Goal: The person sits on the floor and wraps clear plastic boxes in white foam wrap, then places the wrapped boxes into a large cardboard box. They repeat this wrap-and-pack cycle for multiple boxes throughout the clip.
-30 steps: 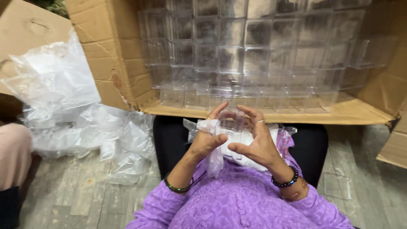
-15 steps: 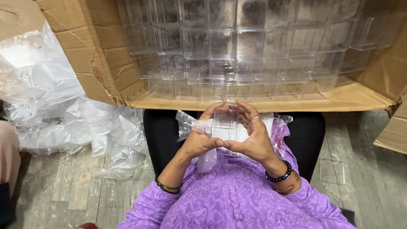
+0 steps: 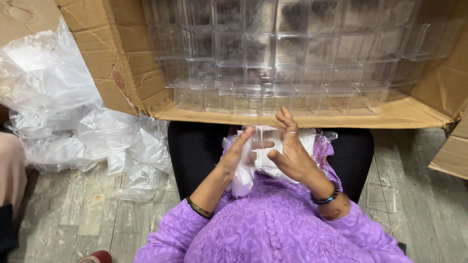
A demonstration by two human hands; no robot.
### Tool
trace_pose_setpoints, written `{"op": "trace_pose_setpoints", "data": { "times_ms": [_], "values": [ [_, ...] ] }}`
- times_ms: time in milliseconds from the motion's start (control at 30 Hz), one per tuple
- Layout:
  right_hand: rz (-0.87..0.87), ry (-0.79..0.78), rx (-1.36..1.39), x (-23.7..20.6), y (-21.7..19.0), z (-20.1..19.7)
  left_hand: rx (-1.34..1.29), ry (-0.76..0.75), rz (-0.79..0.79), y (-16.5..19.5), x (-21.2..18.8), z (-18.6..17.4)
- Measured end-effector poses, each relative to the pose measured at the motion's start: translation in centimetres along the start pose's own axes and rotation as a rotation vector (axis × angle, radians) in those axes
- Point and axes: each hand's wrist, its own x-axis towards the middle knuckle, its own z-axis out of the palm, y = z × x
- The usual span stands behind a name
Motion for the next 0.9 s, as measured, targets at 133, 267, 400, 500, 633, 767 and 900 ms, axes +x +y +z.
{"op": "trace_pose_setpoints", "data": {
  "times_ms": [133, 267, 400, 500, 633, 767, 900],
  "values": [
    [-0.208, -0.196, -0.1, -0.5, 0.2, -1.7, -0.137, 0.042, -0.066, -0.5, 0.4, -0.7],
    [-0.154, -0.182, -0.081, -0.4, 0.2, -2.0, 0.011, -0.05, 0.01, -0.8, 0.7, -1.2],
    [-0.083, -0.102, 0.239, -0.5, 0.5, -1.5, 0.355, -0.183, 0.544, -0.1, -0.4, -1.4],
    [-0.013, -0.123, 0.539, -1.0, 1.3, -1.2, 0.588, -0.135, 0.569, 0.5, -1.3, -1.3],
    [-0.002, -0.101, 0.64, -1.6, 2.8, -0.7, 0.431, -0.134, 0.497, 0.7, -1.5, -0.8],
    [0.069, -0.06, 0.722, -1.9, 2.9, 0.6, 0.381, -0.106, 0.471, 0.4, -1.2, -0.4],
    [0.111, 0.007, 0.721, -2.1, 2.1, 1.9, 0.407, -0.018, 0.469, 0.4, -1.0, -0.6]
  ]
}}
